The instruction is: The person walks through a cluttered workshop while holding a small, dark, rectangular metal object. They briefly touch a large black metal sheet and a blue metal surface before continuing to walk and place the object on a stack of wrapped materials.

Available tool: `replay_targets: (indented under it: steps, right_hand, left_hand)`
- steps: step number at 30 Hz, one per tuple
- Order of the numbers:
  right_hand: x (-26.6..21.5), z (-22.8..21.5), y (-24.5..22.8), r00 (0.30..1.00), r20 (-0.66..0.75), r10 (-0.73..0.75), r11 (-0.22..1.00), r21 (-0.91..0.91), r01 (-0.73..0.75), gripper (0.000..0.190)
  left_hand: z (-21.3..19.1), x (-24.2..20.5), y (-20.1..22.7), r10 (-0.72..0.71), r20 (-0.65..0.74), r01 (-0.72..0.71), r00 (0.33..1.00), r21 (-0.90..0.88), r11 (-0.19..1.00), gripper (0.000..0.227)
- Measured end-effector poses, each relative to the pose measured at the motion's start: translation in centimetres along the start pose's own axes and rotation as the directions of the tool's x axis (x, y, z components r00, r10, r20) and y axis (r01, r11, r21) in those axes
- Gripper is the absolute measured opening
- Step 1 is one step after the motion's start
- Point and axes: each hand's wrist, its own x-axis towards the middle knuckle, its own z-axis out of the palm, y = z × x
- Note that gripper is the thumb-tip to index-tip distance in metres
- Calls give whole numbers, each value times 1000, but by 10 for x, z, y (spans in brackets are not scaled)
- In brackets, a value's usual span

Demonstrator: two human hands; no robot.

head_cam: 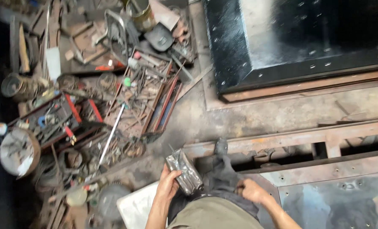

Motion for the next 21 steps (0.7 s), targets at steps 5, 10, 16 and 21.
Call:
replay_targets:
  steps: [5, 10, 16, 21]
  right_hand:
    - [70, -39, 77, 862, -504, -53, 958, 219, 187, 34]
    - [119, -124, 98, 839, -531, 121, 948, 312, 62, 48]
    - [217, -203, 98, 809, -585, 64, 998, 24, -61, 59]
    - [264, -236, 44, 790, -611, -45, 999, -42, 24, 69]
  left_hand:
    - [10, 6, -32, -52, -28, 54, 998, 93, 994, 66]
    - [54, 22, -30, -91, -118, 107, 989, 145, 984, 72]
    - [75, 87, -27, -115, -118, 138, 986, 216, 967, 76]
    - [104, 181, -9, -101, -22, 103, 995, 307, 946, 74]
